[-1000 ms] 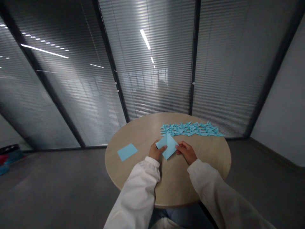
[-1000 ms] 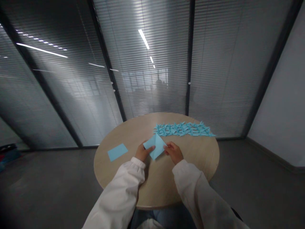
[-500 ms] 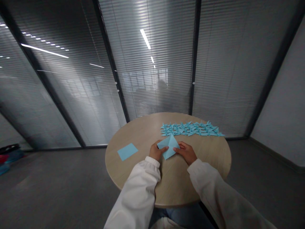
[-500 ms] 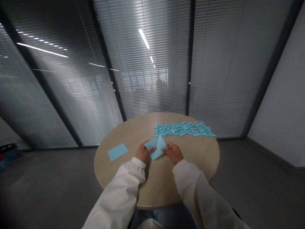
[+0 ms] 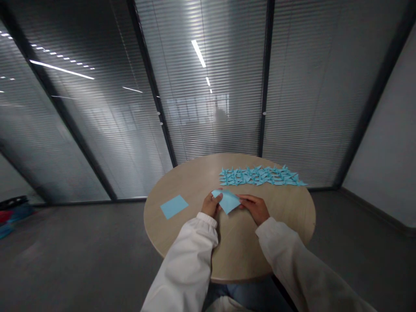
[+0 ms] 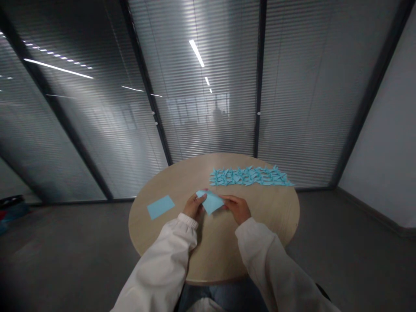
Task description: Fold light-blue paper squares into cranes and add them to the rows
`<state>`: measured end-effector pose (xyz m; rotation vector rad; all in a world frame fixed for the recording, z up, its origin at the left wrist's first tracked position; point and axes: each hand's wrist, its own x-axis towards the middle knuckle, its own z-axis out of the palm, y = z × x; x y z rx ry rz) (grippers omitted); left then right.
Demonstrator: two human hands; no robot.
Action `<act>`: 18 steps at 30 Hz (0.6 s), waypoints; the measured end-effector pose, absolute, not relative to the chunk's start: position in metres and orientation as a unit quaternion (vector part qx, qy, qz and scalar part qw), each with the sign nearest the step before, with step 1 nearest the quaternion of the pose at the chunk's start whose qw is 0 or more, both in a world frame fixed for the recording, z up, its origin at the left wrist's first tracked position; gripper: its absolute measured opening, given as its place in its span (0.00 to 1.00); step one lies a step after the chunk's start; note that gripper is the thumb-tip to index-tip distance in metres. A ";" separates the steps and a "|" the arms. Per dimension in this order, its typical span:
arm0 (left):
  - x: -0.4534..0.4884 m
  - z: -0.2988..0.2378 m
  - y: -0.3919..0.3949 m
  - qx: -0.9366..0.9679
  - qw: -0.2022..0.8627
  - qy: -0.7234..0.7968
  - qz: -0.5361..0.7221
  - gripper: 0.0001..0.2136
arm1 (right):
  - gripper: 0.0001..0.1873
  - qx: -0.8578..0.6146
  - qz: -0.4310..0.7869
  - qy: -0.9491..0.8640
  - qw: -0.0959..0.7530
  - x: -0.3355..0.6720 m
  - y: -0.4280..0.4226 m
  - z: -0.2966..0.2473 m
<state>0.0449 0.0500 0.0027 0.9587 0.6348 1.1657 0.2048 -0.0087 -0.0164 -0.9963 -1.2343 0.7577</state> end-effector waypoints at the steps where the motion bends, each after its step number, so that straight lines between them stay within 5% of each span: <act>1: 0.045 0.005 0.048 0.410 0.697 0.282 0.516 0.18 | 0.13 -0.433 0.319 -0.555 0.634 0.204 -0.010 -0.015; 9: 0.048 0.028 0.031 0.323 0.764 0.289 0.478 0.20 | 0.15 -0.423 0.169 -0.642 0.616 0.197 -0.012 -0.017; 18: 0.047 0.015 0.039 0.392 0.706 0.306 0.504 0.22 | 0.18 -0.432 0.107 -0.673 0.590 0.195 -0.021 -0.004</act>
